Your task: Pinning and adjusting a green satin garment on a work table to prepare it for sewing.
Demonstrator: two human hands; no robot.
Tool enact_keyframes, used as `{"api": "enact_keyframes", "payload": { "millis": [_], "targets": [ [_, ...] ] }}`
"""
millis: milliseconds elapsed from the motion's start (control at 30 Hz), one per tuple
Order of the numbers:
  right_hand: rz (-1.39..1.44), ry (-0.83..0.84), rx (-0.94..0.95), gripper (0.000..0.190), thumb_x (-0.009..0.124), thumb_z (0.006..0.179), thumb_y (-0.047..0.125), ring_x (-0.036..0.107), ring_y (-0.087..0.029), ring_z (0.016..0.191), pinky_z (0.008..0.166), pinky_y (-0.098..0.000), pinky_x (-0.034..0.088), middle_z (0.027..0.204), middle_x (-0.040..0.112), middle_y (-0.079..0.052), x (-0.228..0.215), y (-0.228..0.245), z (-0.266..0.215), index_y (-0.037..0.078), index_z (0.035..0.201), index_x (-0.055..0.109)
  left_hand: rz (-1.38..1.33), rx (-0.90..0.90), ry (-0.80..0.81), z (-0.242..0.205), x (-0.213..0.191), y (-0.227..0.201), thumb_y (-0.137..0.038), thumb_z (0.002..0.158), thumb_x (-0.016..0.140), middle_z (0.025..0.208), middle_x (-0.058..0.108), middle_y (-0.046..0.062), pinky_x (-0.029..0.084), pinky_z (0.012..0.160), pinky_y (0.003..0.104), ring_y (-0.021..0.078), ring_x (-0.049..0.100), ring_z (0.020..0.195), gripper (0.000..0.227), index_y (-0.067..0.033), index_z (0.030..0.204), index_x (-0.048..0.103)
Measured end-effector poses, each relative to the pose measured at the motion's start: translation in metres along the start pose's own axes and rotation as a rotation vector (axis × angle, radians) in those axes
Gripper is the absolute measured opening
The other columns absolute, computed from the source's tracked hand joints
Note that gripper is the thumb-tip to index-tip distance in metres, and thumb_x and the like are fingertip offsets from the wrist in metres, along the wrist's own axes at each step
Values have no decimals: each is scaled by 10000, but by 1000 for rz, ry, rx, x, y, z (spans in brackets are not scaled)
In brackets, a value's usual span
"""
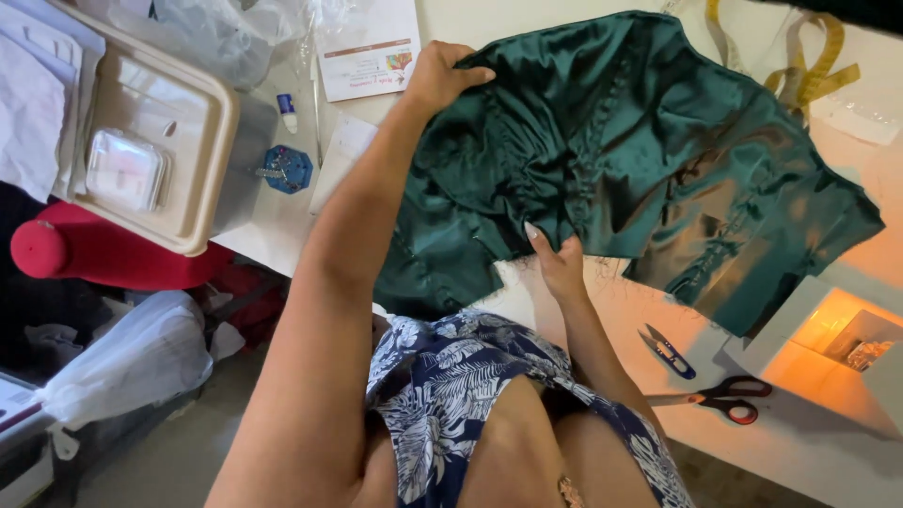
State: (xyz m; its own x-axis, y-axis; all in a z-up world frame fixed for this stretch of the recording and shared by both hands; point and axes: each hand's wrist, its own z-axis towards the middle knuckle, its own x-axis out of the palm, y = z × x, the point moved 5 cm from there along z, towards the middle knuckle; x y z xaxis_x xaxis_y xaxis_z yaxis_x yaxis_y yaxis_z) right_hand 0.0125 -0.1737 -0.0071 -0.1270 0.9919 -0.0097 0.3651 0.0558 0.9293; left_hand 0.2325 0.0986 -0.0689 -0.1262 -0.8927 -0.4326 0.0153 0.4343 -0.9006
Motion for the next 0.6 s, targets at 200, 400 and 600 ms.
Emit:
{"api": "enact_keyframes", "payload": {
  "millis": [200, 400, 600],
  "targets": [
    [-21, -33, 71, 378, 699, 919, 311, 638, -193, 1146, 1039, -322, 498, 1191, 693, -73, 4, -19, 5, 28, 1167, 684, -82, -354, 9, -9, 0, 12, -301, 851, 949, 610, 269, -75, 213, 548, 272, 82, 253, 579, 692, -204, 617, 305],
    [-68, -43, -10, 314, 688, 944, 290, 648, -183, 1091, 998, -316, 511, 1133, 703, -63, 6, -27, 8, 14, 1092, 704, -164, -395, 18, -13, 4, 10, -264, 824, 958, 593, 343, -82, 280, 546, 268, 69, 332, 573, 575, -175, 586, 442],
    [-136, -68, -13, 224, 678, 968, 249, 623, -137, 944, 830, -320, 515, 964, 681, -19, 5, -53, 7, 29, 935, 705, -77, -286, 85, -13, 22, 21, -277, 857, 948, 625, 317, -77, 270, 535, 264, 75, 307, 585, 617, -166, 620, 389]
  ]
}}
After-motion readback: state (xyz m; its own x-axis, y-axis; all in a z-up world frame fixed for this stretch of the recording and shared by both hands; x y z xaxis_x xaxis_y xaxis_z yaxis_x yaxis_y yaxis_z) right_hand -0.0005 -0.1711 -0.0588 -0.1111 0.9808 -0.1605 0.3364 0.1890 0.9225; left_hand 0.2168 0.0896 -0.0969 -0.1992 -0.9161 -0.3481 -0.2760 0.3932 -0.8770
